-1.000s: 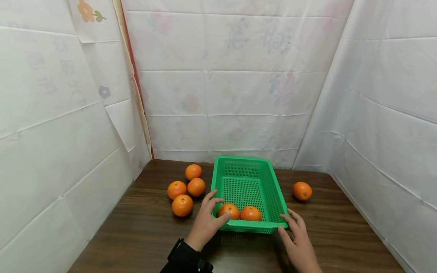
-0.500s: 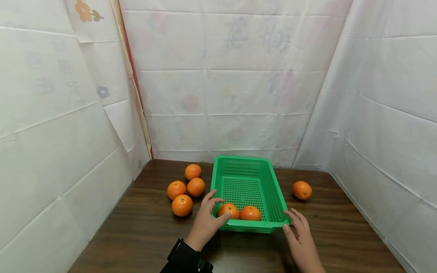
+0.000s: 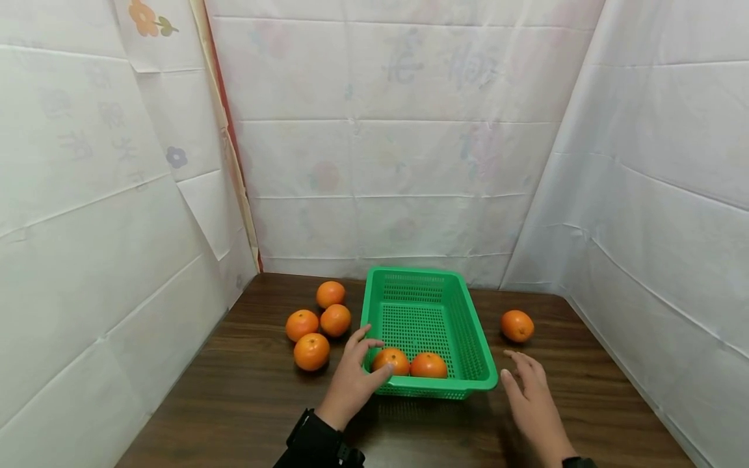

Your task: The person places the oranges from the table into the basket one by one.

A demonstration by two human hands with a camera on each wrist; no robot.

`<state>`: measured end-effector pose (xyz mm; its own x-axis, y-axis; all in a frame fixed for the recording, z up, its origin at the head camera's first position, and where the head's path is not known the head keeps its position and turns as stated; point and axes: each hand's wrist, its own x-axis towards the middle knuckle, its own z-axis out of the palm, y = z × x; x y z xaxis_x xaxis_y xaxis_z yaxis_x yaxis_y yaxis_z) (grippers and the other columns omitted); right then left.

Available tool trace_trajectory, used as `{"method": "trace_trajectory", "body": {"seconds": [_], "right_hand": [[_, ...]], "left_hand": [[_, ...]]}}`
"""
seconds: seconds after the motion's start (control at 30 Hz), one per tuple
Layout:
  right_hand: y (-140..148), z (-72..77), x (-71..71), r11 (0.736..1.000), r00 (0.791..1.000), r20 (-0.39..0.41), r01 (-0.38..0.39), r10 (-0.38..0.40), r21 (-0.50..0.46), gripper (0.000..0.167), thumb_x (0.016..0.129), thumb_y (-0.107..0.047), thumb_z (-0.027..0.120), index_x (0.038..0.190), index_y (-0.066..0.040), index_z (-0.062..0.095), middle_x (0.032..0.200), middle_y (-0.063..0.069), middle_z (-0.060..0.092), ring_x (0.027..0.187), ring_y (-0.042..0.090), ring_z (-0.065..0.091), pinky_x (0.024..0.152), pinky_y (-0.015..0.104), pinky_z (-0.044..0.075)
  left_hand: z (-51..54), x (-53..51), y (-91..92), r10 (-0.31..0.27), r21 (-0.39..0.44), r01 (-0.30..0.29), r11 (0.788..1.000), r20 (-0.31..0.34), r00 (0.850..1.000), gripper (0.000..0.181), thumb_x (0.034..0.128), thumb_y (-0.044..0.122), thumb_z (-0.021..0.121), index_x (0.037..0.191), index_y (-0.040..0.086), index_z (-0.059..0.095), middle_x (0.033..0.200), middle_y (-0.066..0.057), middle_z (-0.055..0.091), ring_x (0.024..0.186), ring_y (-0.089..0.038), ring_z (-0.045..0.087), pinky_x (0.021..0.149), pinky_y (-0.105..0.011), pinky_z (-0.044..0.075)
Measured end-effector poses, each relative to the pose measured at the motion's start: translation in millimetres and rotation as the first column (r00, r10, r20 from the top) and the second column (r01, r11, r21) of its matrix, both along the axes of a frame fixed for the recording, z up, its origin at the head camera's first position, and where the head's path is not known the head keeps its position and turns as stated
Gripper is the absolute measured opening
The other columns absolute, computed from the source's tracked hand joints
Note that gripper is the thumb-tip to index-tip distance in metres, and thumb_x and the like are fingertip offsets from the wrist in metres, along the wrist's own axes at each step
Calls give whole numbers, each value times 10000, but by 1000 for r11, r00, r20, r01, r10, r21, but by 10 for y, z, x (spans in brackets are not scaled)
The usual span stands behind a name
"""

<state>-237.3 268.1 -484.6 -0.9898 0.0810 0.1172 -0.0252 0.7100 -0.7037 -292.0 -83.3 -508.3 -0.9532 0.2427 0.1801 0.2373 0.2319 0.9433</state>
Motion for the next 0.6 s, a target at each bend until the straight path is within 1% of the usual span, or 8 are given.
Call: {"method": "trace_trajectory", "body": {"seconds": [0.1, 0.17, 0.2, 0.23, 0.37, 0.53, 0.6], "right_hand": [[55, 2, -69, 1000, 998, 69, 2, -3, 12, 686, 1153, -512, 380, 1656, -53, 293, 1697, 346, 128, 1510, 566, 312, 1160, 818, 423], [91, -7, -114, 1000, 996, 89, 4, -6, 22, 707, 1146, -517, 406, 1662, -50, 278, 1695, 355, 121, 1520, 587, 281, 1175, 834, 393], [110, -13, -137, 1000, 995, 98, 5, -7, 26, 708, 1145, -512, 417, 1663, -51, 274, 1693, 359, 119, 1518, 591, 281, 1173, 834, 394], [129, -18, -160, 999, 994, 106, 5, -8, 32, 711, 1142, -509, 428, 1664, -52, 270, 1689, 366, 119, 1513, 599, 279, 1167, 838, 396], [183, -15, -242, 998, 992, 124, 6, -13, 57, 713, 1135, -491, 465, 1668, -64, 263, 1678, 383, 113, 1495, 635, 254, 1136, 856, 397], [230, -3, -345, 996, 990, 138, -6, -6, 84, 733, 1127, -449, 507, 1677, -52, 229, 1673, 398, 84, 1498, 647, 207, 1148, 853, 378], [250, 2, -383, 995, 989, 145, -5, -9, 97, 750, 1123, -456, 517, 1678, -47, 222, 1671, 399, 79, 1497, 651, 200, 1146, 851, 377]], "left_hand": [[-9, -6, 5, 0, -7, 0, 1000, -5, 1000, 408, 1052, 316, 709, 1412, 165, 590, 1794, -53, 152, 1656, -450, 126, 1328, -643, 326], [-8, 1, 9, 4, -15, -5, 1000, -18, 1000, 406, 1051, 341, 707, 1403, 173, 594, 1790, -43, 165, 1655, -441, 140, 1326, -636, 333], [-2, 2, 11, 4, -14, -4, 1000, -15, 1000, 410, 1051, 344, 706, 1405, 170, 594, 1790, -42, 164, 1655, -441, 138, 1326, -638, 330], [-63, -38, 10, 5, -16, -5, 1000, -21, 1000, 417, 1047, 371, 708, 1403, 188, 594, 1790, -24, 164, 1657, -429, 141, 1325, -634, 333], [-57, -38, 16, 9, -20, -9, 1000, -25, 1000, 405, 1044, 384, 711, 1393, 211, 597, 1790, -13, 167, 1659, -421, 142, 1328, -629, 331], [-47, -21, 11, 16, -8, -16, 1000, -22, 1000, 408, 1039, 377, 720, 1392, 212, 599, 1789, -13, 170, 1661, -417, 140, 1334, -628, 324], [-42, -8, 8, 18, -3, -18, 1000, -19, 1000, 411, 1037, 376, 723, 1393, 213, 599, 1790, -14, 170, 1661, -418, 138, 1335, -629, 322]]}}
